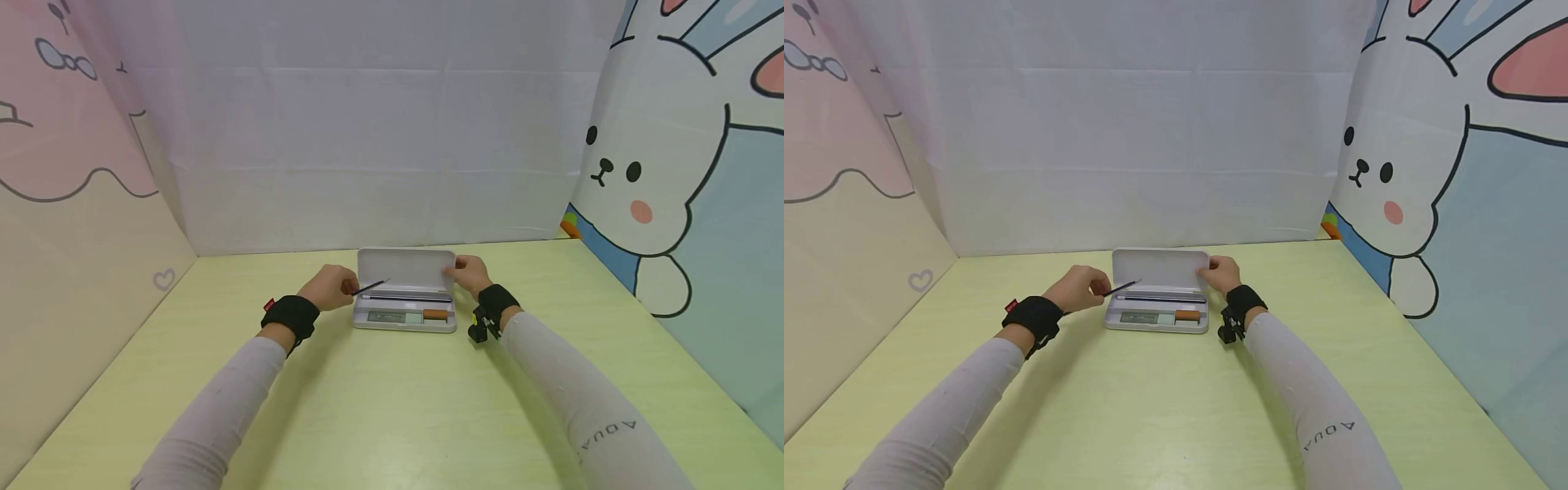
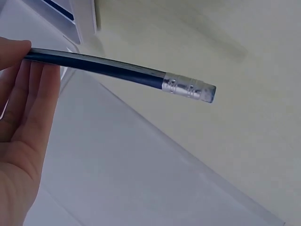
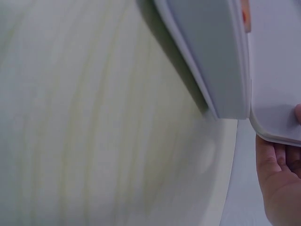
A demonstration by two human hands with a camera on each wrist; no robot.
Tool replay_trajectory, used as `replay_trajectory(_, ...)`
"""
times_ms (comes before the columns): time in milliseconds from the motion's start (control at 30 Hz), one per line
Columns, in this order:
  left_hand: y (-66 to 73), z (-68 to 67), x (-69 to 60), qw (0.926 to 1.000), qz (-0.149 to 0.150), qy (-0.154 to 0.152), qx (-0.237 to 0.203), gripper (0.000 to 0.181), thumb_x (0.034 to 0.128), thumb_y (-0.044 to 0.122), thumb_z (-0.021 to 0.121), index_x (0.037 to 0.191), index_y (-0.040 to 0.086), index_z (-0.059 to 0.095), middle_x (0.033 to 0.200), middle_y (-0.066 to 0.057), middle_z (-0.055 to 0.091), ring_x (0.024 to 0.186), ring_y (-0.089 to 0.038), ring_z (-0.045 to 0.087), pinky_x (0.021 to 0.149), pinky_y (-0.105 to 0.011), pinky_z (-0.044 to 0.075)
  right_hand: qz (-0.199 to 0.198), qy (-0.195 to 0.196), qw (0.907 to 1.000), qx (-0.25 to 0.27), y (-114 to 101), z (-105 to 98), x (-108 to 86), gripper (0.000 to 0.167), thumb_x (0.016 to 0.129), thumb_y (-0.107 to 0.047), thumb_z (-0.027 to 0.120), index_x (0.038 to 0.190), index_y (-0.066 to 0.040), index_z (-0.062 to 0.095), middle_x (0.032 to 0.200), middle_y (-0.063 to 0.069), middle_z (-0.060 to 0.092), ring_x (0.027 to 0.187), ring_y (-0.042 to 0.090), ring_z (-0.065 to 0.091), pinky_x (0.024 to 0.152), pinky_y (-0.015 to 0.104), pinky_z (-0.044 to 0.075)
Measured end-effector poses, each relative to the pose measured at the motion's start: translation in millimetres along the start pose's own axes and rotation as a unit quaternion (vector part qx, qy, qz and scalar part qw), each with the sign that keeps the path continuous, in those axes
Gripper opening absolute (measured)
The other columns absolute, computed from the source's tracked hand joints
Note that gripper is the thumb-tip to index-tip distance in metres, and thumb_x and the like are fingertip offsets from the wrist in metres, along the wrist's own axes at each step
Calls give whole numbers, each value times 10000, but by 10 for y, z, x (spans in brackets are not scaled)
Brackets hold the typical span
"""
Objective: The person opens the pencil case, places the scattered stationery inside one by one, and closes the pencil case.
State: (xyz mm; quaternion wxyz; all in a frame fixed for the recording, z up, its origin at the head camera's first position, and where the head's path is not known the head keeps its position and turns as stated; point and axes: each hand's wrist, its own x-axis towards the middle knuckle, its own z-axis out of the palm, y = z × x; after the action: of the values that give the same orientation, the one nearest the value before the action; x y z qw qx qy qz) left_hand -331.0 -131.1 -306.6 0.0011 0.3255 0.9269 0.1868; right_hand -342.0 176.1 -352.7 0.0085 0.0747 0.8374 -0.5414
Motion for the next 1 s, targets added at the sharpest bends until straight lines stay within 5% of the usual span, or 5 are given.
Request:
replay_trajectory(367,168,12,166,9985,285,-422,-206,122,822,-2,671,930,39,712,875,-78,697,810,-173,625,750,-298,537,-13,-11,10000,-10,-16,-10,-13,454,922,-153,607,1329,35,535,1345,228,554,1241,343,513,1075,439,417)
replay_trajectory(700,295,89,321,9958,715,-546,-171,135,828,-22,642,936,16,713,889,-85,702,824,-181,641,757,-297,546,-20,-23,10000,42,4,-4,-7,454,924,-155,601,1332,31,535,1351,228,552,1249,346,512,1074,442,419)
replay_trajectory(1000,389,221,453,9957,718,-550,191,128,831,-12,649,906,64,718,870,-52,702,819,-165,624,767,-299,534,-91,-28,9999,49,35,-3,20,433,920,-139,604,1316,29,553,1340,231,562,1241,345,520,1073,441,420)
